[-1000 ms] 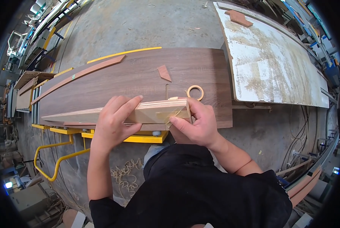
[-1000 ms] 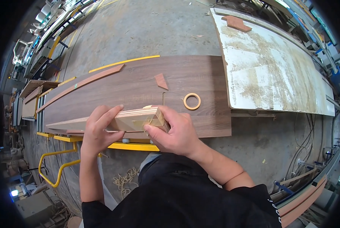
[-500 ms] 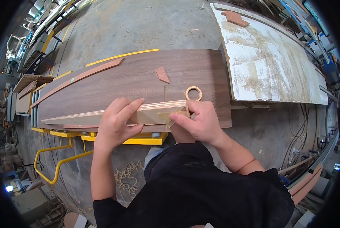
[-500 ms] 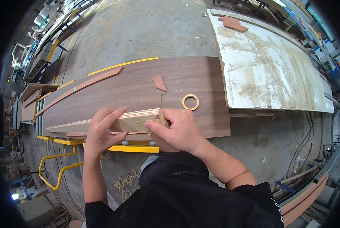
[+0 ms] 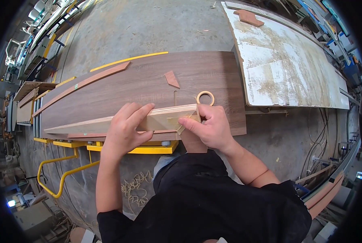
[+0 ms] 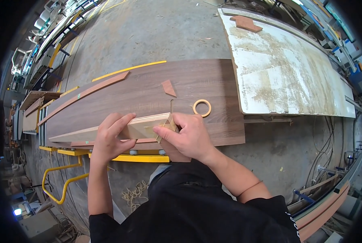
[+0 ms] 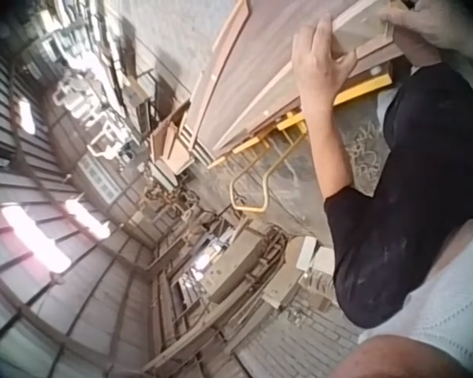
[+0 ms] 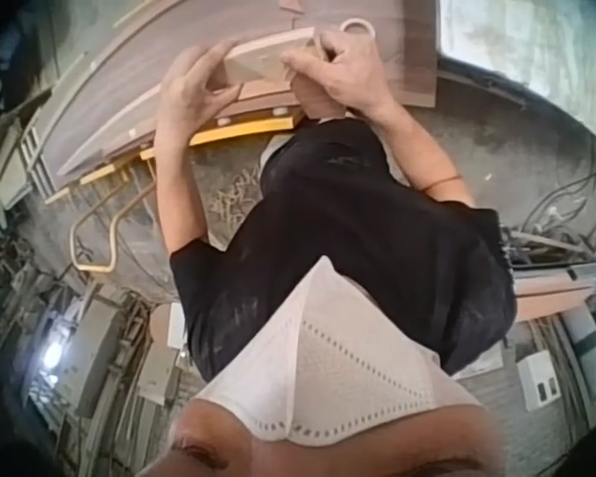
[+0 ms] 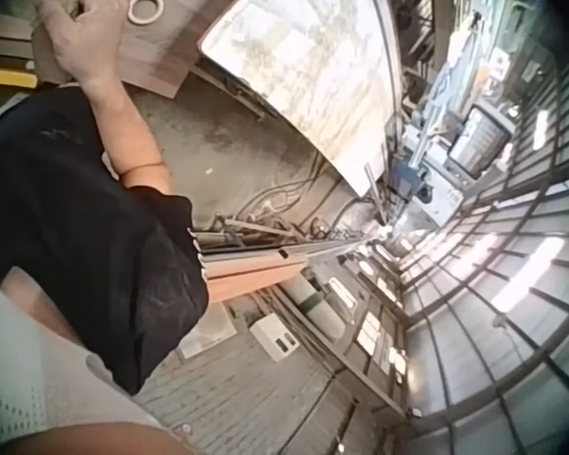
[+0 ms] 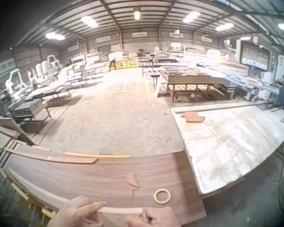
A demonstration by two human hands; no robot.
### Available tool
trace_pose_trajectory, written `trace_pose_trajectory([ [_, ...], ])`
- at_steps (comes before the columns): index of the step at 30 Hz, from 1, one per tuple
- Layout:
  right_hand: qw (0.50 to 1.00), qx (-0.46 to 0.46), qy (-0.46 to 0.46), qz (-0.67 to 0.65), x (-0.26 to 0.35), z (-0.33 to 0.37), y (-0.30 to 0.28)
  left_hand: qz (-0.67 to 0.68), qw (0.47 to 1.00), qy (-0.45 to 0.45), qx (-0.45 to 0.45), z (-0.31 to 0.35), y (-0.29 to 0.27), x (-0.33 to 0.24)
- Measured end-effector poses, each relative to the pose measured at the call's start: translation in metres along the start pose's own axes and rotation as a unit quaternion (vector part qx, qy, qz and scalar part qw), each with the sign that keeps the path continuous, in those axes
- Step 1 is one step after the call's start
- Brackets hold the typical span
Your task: Applying masking tape to small wood pieces and wood panels on a workbench.
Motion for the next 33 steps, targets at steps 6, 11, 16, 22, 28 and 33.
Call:
trace_pose_trajectory([
  [6, 0.999, -0.002, 0.011, -0.03, -0.015, 0.002, 0.003, 0.043, 0.999, -0.001, 0.022, -0.012, 0.002, -0.011],
  [11, 0.997, -0.033, -0.003, -0.074, -0.023, 0.0, 0.007, 0.014, 0.999, -0.03, 0.022, -0.034, 0.022, -0.023],
  [16, 0.994, -0.031, 0.018, -0.107, -0.027, -0.004, 0.008, 0.028, 0.997, -0.048, 0.052, -0.043, 0.033, -0.012],
  [22, 0.987, 0.07, 0.08, -0.117, -0.038, -0.006, 0.013, 0.056, 0.994, -0.075, 0.058, -0.042, 0.036, -0.004],
  [28, 0.96, 0.004, 0.038, -0.278, -0.042, 0.007, 0.01, 0.056, 0.991, -0.103, 0.067, -0.042, 0.034, 0.003],
  [33, 0.959, 0.021, 0.074, -0.273, -0.048, 0.003, 0.011, 0.06, 0.993, -0.086, 0.061, -0.041, 0.037, 0.005],
])
Point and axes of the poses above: each hand's wrist, its own z-axis away from the middle knuckle, its own y-axis out of the palm, x = y × z, the point moved 6 cm from there along -z, towards the middle knuckle, and after that the axes turned 9 degrees about x, right-handed, at the moved point
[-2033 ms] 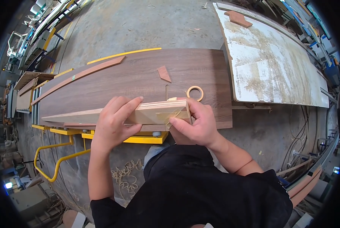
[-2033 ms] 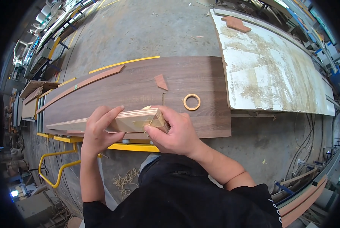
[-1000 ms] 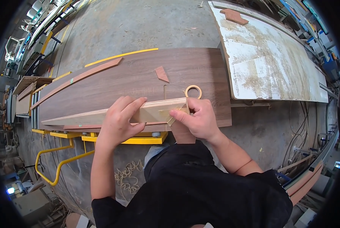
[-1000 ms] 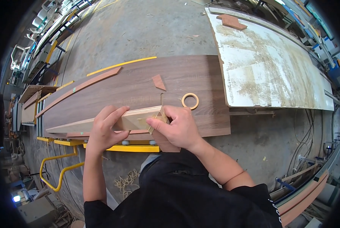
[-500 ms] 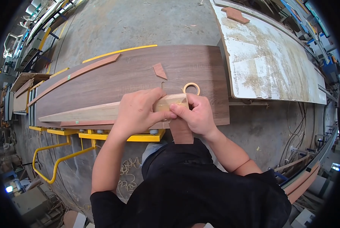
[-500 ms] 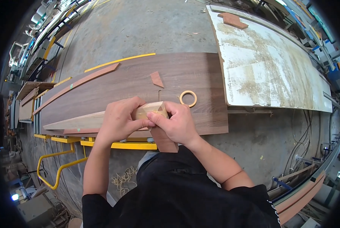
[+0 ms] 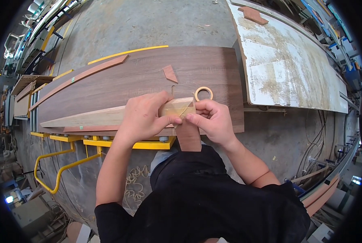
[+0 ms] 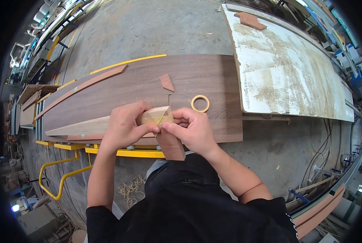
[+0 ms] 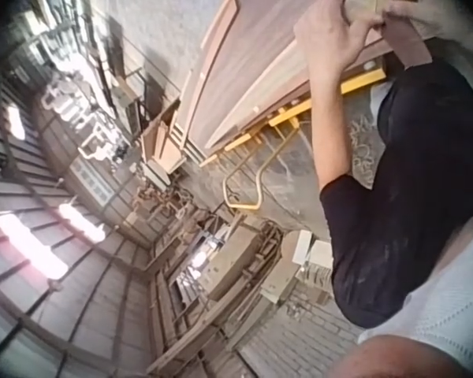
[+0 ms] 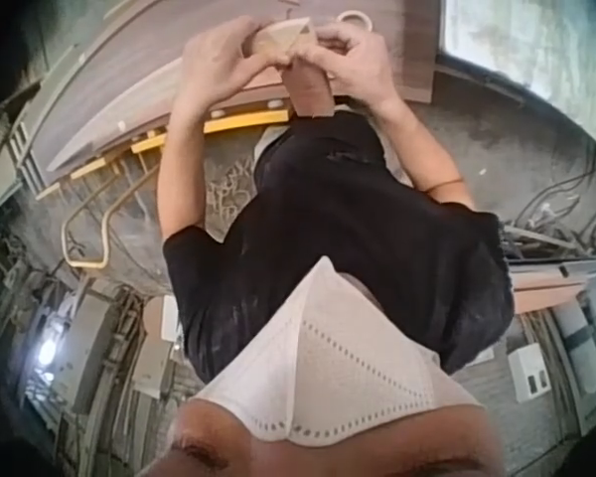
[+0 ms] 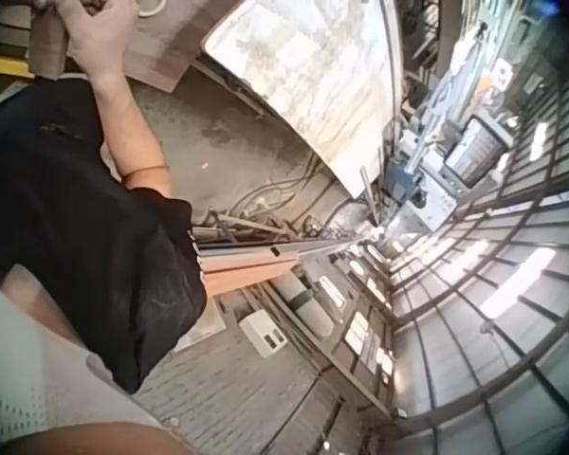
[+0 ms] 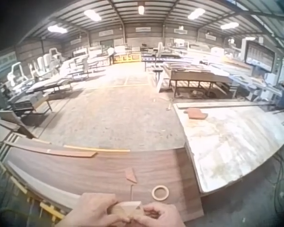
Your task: Applying masking tape to small wood pieces and wood panels on a workbench.
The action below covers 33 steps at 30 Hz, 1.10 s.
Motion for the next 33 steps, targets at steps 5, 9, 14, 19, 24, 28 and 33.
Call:
trace_pose_trajectory([
  [5, 1.0, -0.002, 0.022, 0.002, -0.001, -0.003, 0.003, -0.024, 0.999, 0.029, -0.013, 0.002, 0.005, 0.002],
  [9, 0.999, -0.01, 0.024, -0.03, -0.014, -0.005, 0.004, -0.032, 0.998, 0.047, -0.01, 0.003, 0.015, 0.006],
  [14, 0.998, -0.012, 0.03, -0.061, -0.019, -0.007, 0.003, -0.088, 0.996, 0.018, -0.021, 0.012, 0.021, -0.01],
  [19, 0.999, 0.0, 0.029, -0.024, -0.015, -0.01, 0.015, -0.15, 0.978, -0.071, -0.128, 0.031, 0.037, -0.026],
  [24, 0.999, 0.023, 0.039, -0.019, -0.013, -0.009, 0.025, -0.128, 0.974, -0.075, -0.172, 0.039, 0.038, -0.022],
  [28, 0.996, 0.063, 0.042, -0.052, -0.01, -0.014, 0.035, -0.126, 0.967, -0.073, -0.209, 0.044, 0.028, -0.022],
  [33, 0.992, 0.087, 0.015, -0.087, -0.012, -0.019, 0.044, -0.114, 0.969, -0.08, -0.203, 0.046, 0.023, -0.021],
])
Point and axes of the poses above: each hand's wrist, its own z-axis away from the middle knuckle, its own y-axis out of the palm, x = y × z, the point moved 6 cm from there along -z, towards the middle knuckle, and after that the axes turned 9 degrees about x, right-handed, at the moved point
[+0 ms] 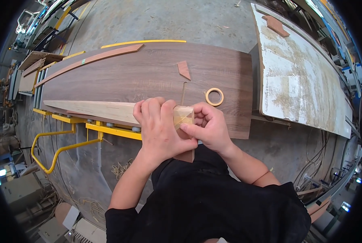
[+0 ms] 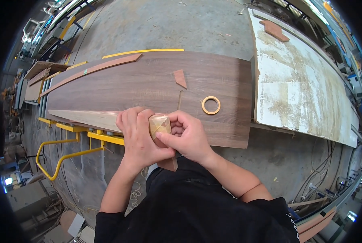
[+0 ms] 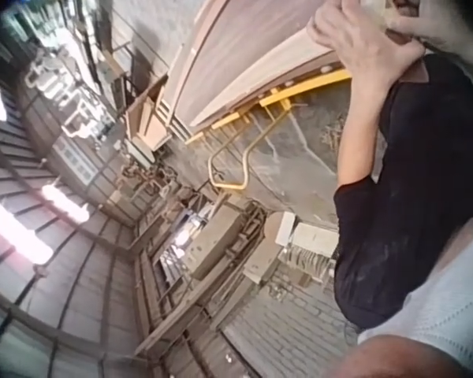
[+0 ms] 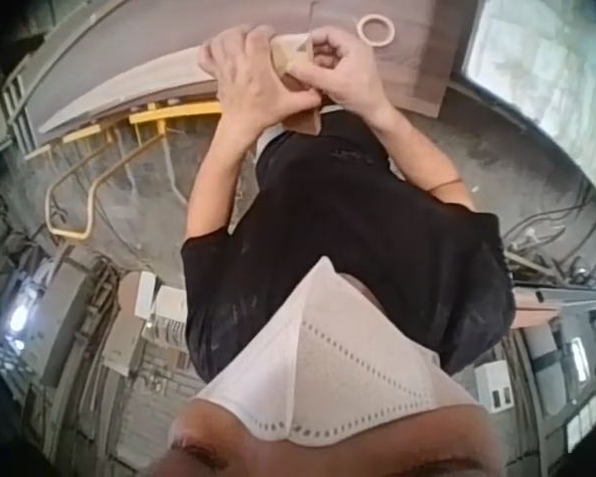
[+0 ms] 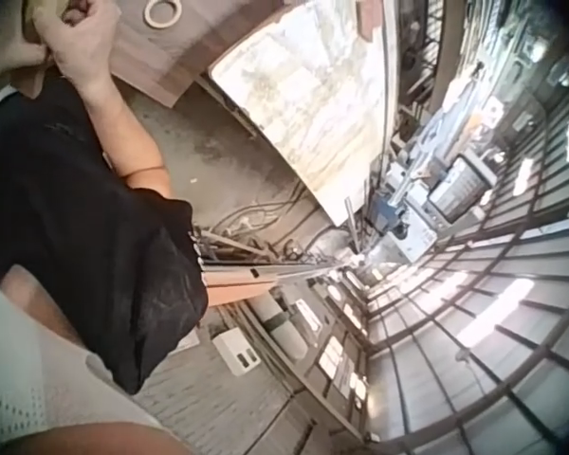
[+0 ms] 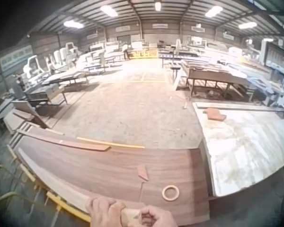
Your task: Applying masking tape to small wood pieces and wood panels on a workbench.
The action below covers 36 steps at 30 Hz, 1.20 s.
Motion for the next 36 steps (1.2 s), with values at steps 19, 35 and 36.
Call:
trace_pose_trajectory([
  [19, 0.883, -0.133, 0.187, 0.41, -0.191, -0.019, -0.232, -0.006, 0.999, -0.011, 0.047, 0.013, -0.005, 0.002],
  [35, 0.907, -0.192, 0.124, 0.353, -0.221, 0.007, -0.264, -0.007, 0.966, -0.082, 0.244, 0.019, 0.243, 0.121],
  [36, 0.939, -0.185, 0.134, 0.258, -0.221, 0.015, -0.258, -0.003, 0.966, -0.083, 0.246, 0.021, 0.263, 0.134],
])
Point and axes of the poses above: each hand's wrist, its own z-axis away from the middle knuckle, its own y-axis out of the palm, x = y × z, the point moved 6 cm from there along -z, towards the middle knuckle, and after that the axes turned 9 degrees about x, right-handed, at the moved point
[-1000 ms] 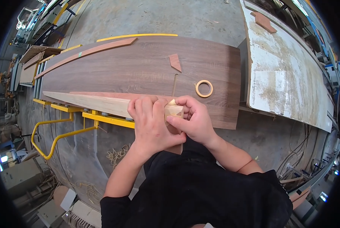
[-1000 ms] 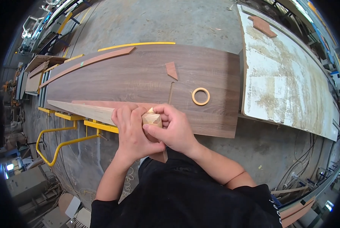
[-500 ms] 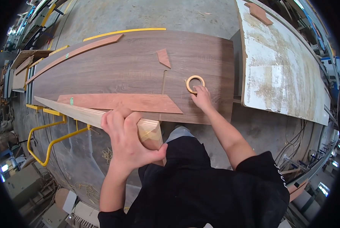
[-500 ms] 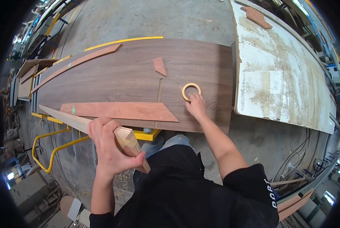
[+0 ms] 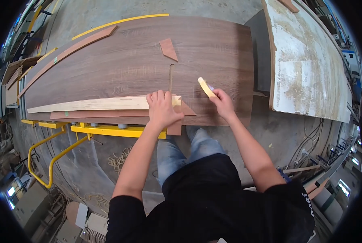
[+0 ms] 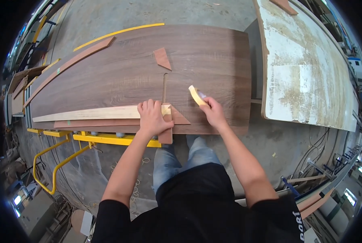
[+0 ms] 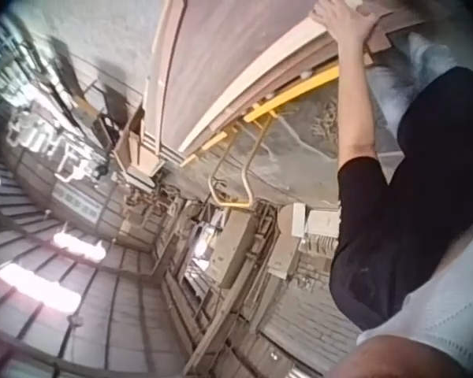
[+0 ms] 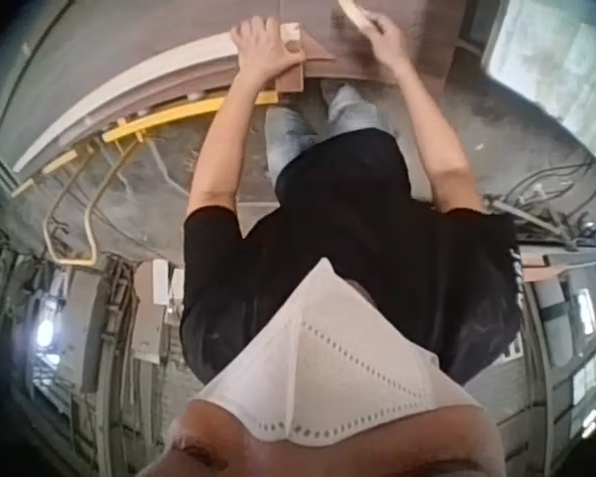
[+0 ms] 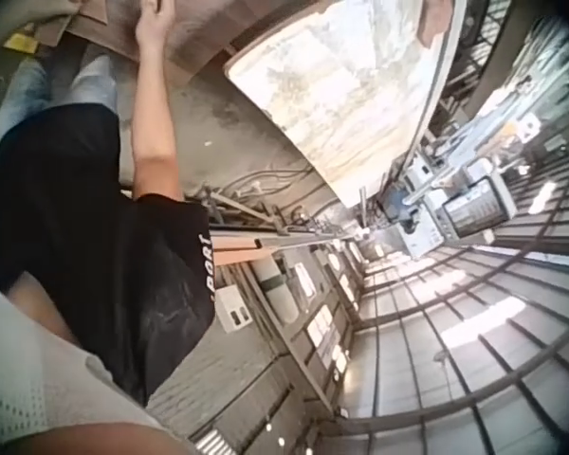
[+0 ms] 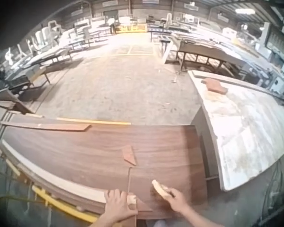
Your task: Applying masking tape to small wood pieces and wood panels on a workbench.
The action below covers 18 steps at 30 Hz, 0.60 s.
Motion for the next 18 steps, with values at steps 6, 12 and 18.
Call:
trace_pose_trajectory([
  [6, 0.996, 0.078, 0.03, -0.026, 0.021, 0.047, 0.008, -0.015, 0.999, -0.023, 0.028, -0.015, 0.068, 0.025],
  [12, 0.984, 0.174, 0.034, 0.022, 0.02, 0.021, 0.047, 0.018, 0.999, -0.016, 0.026, -0.002, 0.083, 0.028],
  [18, 0.979, 0.196, 0.011, 0.051, 0.047, 0.01, 0.053, 0.026, 0.996, 0.011, -0.08, 0.006, 0.047, 0.019],
])
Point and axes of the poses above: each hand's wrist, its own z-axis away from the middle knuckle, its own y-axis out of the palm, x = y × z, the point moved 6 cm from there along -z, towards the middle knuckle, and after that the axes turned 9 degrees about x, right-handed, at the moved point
